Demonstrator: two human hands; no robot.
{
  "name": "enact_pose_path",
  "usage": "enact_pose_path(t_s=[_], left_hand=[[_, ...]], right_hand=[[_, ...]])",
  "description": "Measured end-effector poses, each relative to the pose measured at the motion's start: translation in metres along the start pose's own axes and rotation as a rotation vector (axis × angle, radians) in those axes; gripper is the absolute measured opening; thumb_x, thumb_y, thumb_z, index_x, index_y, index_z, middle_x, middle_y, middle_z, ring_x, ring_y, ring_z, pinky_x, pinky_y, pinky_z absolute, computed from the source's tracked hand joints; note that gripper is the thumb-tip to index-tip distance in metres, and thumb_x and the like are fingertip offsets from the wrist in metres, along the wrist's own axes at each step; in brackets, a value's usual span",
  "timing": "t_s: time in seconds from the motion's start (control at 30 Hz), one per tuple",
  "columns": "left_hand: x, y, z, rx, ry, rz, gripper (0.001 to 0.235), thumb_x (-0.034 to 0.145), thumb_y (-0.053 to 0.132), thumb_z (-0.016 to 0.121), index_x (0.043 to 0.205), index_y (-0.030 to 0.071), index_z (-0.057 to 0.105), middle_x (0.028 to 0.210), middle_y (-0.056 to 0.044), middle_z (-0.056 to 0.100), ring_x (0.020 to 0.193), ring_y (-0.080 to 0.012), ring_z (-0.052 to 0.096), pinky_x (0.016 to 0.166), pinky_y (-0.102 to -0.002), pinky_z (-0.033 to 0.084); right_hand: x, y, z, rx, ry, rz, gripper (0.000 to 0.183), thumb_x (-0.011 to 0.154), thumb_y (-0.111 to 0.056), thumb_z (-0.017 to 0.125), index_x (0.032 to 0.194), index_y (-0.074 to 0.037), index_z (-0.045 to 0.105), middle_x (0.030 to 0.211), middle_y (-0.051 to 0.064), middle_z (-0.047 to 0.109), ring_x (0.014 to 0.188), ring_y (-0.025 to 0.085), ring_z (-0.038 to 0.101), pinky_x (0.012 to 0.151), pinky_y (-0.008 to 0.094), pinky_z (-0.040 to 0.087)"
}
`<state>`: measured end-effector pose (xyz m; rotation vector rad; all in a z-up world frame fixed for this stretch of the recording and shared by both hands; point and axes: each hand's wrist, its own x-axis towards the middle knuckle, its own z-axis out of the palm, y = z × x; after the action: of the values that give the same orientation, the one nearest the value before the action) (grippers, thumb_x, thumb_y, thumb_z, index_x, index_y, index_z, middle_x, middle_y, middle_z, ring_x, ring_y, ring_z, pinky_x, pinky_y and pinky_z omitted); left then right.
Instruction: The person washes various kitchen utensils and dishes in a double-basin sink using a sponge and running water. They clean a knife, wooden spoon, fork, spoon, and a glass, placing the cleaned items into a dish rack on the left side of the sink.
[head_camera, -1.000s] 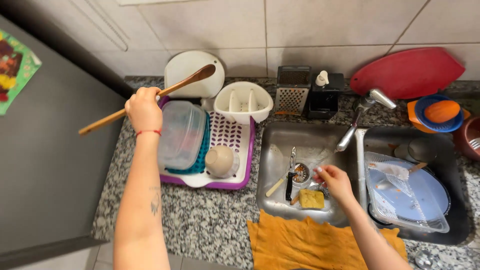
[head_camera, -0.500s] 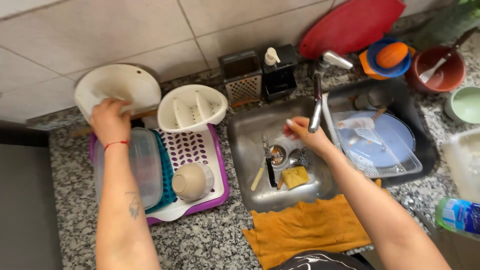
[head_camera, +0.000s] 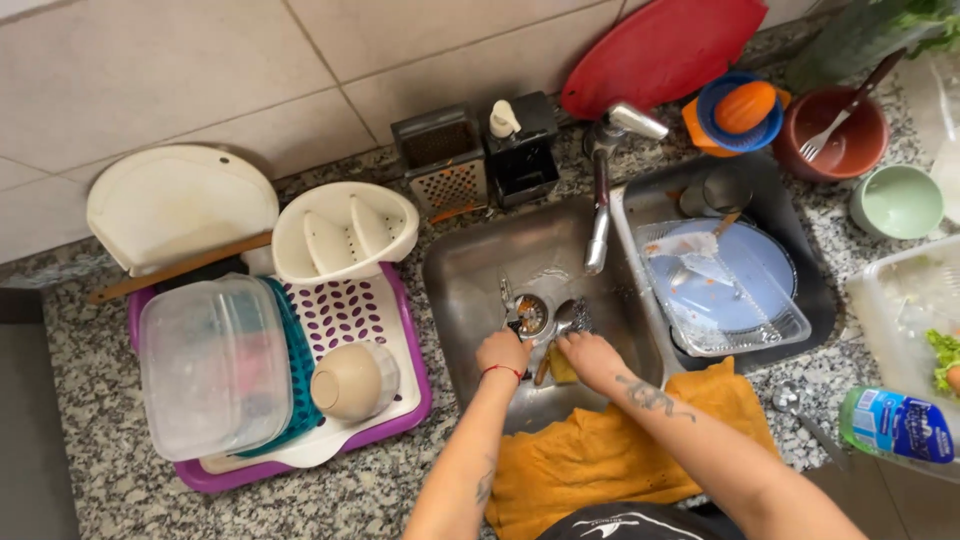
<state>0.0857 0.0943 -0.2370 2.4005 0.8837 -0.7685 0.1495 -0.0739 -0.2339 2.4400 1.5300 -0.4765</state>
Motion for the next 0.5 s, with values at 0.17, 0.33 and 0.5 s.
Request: enact_pose_path(t_s=[0.17, 0.33, 0.5], left_hand=[[0.022, 0.001, 0.049, -0.057, 0.063, -0.106, 0.041, 0.081, 0.042, 0.058, 0.097, 0.004, 0.056, 0.087, -0.016, 0.068, 0.086, -0.0341, 0.068, 0.072, -0.051, 0.054], [-0.016, 0.022, -0.006, -0.268, 0.076, -0.034, 0.034, 0.086, 0.036, 0.042, 0.099, 0.007, 0.055, 0.093, -0.019, 0.067, 0.093, -0.0394, 0.065, 0.080, -0.051, 0.052], [-0.075, 0.041, -0.048, -0.889, 0.132, 0.151, 0.037, 0.096, 0.037, 0.037, 0.095, 0.013, 0.064, 0.066, -0.010, 0.062, 0.073, -0.0291, 0.062, 0.072, -0.039, 0.051]], right_hand=[[-0.014, 0.012, 0.032, 0.149, -0.165, 0.199, 0.017, 0.073, -0.026, 0.060, 0.084, -0.015, 0.067, 0.086, 0.003, 0.061, 0.085, 0.023, 0.060, 0.068, 0.035, 0.052], [-0.031, 0.014, -0.060, 0.478, -0.324, 0.129, 0.028, 0.068, -0.027, 0.066, 0.090, -0.011, 0.070, 0.095, 0.010, 0.063, 0.092, 0.030, 0.063, 0.076, 0.043, 0.054], [-0.004, 0.034, -0.078, 1.735, 0.064, 0.758, 0.037, 0.067, -0.022, 0.071, 0.097, -0.003, 0.061, 0.075, 0.014, 0.061, 0.067, 0.028, 0.061, 0.056, 0.036, 0.048]])
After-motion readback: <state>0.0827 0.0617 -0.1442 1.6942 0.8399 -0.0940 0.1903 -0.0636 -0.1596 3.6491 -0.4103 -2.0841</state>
